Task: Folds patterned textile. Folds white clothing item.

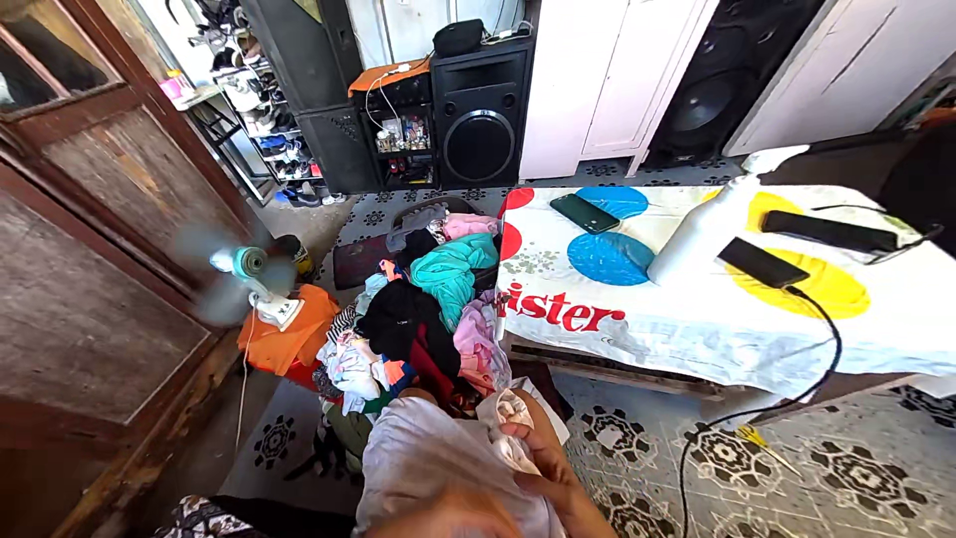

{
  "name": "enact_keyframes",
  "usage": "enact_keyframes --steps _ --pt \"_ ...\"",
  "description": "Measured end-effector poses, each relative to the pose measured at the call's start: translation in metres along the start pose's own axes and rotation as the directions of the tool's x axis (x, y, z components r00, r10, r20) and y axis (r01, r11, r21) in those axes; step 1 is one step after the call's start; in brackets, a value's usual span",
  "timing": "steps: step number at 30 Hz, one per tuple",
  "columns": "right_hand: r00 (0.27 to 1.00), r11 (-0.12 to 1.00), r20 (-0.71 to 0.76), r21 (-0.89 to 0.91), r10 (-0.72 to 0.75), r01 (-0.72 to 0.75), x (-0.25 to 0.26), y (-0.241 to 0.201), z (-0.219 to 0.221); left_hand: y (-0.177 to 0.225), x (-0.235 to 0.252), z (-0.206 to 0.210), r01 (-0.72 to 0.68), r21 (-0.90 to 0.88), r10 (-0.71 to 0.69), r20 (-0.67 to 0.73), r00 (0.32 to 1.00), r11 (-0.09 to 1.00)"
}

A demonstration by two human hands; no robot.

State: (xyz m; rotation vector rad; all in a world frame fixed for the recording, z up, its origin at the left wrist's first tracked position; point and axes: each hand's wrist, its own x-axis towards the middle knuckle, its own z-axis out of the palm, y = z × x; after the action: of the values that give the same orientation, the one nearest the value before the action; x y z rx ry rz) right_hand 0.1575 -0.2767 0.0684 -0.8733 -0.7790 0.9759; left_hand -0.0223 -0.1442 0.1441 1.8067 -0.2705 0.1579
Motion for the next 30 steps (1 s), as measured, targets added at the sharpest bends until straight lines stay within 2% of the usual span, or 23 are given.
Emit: enact_keyframes --steps 1,3,4,5,7,10,11,13,14,16,17,18,19,20,21,22,23,24,25,27,28,29,30 --pt "0.994 1.0 0.108 -0.003 -0.027 0.027 -0.001 -0.009 0.001 -0.006 -0.003 -0.019 0.024 0.001 -0.023 -0.164 0.986 1.0" --pt "0.961 0.998 0.271 -0.016 -0.054 0.061 -0.005 -0.025 0.009 -0.02 0.0 -0.048 0.135 0.054 -0.093 -0.475 0.875 0.989" --pt "0.943 0.997 0.328 -0.027 -0.058 0.07 -0.006 -0.031 0.015 -0.031 0.004 -0.06 0.194 0.103 -0.113 -0.522 0.846 0.976" --pt "0.922 0.996 0.382 -0.04 -0.06 0.081 -0.006 -0.036 0.021 -0.042 0.007 -0.067 0.239 0.152 -0.135 -0.496 0.858 0.959" --pt "0.893 0.994 0.448 -0.064 -0.049 0.086 -0.007 -0.046 0.032 -0.056 0.01 -0.064 0.239 0.168 -0.178 -0.313 0.933 0.956" --pt "0.889 0.986 0.454 -0.107 -0.063 0.125 -0.005 -0.055 0.037 -0.047 0.012 -0.043 0.269 0.044 -0.26 -0.154 0.953 0.962" --pt "0.892 0.982 0.443 -0.108 -0.089 0.152 -0.004 -0.055 0.034 -0.044 0.012 -0.044 0.252 -0.055 -0.257 -0.171 0.951 0.966" --pt "0.916 0.979 0.38 -0.094 -0.132 0.18 -0.003 -0.052 0.028 -0.039 0.013 -0.06 0.156 -0.296 -0.252 -0.324 0.912 0.943" --pt "0.928 0.979 0.342 -0.083 -0.148 0.187 -0.002 -0.049 0.026 -0.031 0.014 -0.074 0.079 -0.379 -0.254 -0.436 0.863 0.922" --pt "0.955 0.96 0.242 -0.176 -0.172 0.218 -0.001 -0.042 0.025 0.001 0.016 -0.104 -0.131 -0.422 -0.219 -0.683 0.697 0.897" --pt "0.968 0.918 0.187 -0.329 -0.165 0.221 0.0 -0.036 0.024 0.019 0.015 -0.12 -0.228 -0.383 -0.18 -0.779 0.601 0.895" --pt "0.982 0.819 0.139 -0.543 -0.132 0.187 0.0 -0.029 0.021 0.037 0.014 -0.136 -0.297 -0.316 -0.129 -0.849 0.513 0.901" --pt "0.994 0.672 0.099 -0.734 -0.043 0.102 -0.001 -0.023 0.019 0.053 0.012 -0.15 -0.337 -0.234 -0.064 -0.893 0.446 0.912" --pt "0.988 0.521 0.065 -0.853 0.14 -0.018 0.0 -0.02 0.015 0.068 0.01 -0.163 -0.359 -0.156 0.006 -0.912 0.41 0.92" --pt "0.931 0.382 0.025 -0.916 0.365 -0.126 0.003 -0.015 0.01 0.084 0.01 -0.173 -0.37 -0.088 0.068 -0.919 0.389 0.925" --pt "0.864 0.288 0.0 -0.943 0.504 -0.168 0.007 -0.006 0.001 0.098 0.012 -0.183 -0.373 -0.025 0.121 -0.924 0.362 0.928" --pt "0.847 0.272 -0.006 -0.946 0.531 -0.176 0.009 0.005 -0.011 0.11 0.014 -0.194 -0.348 0.042 0.165 -0.929 0.333 0.937" --pt "0.87 0.318 0.006 -0.932 0.494 -0.174 0.014 0.005 -0.021 0.118 0.017 -0.207 -0.276 0.112 0.2 -0.927 0.317 0.955" --pt "0.923 0.422 0.033 -0.895 0.384 -0.144 0.02 -0.009 -0.027 0.121 0.02 -0.225 -0.139 0.189 0.224 -0.923 0.314 0.972" --pt "1.0 0.633 -0.02 -0.774 -0.016 -0.005 0.037 -0.062 -0.034 0.123 0.025 -0.267 0.143 0.247 0.19 -0.927 0.323 0.958" --pt "0.975 0.737 -0.115 -0.673 -0.189 0.063 0.046 -0.092 -0.035 0.125 0.027 -0.286 0.187 0.2 0.143 -0.949 0.279 0.962" --pt "0.93 0.822 -0.21 -0.551 -0.302 0.143 0.053 -0.125 -0.032 0.129 0.027 -0.3 0.153 0.133 0.101 -0.974 0.202 0.979" --pt "0.882 0.851 -0.264 -0.47 -0.391 0.237 0.057 -0.155 -0.029 0.136 0.027 -0.31 0.069 0.083 0.073 -0.989 0.13 0.994"
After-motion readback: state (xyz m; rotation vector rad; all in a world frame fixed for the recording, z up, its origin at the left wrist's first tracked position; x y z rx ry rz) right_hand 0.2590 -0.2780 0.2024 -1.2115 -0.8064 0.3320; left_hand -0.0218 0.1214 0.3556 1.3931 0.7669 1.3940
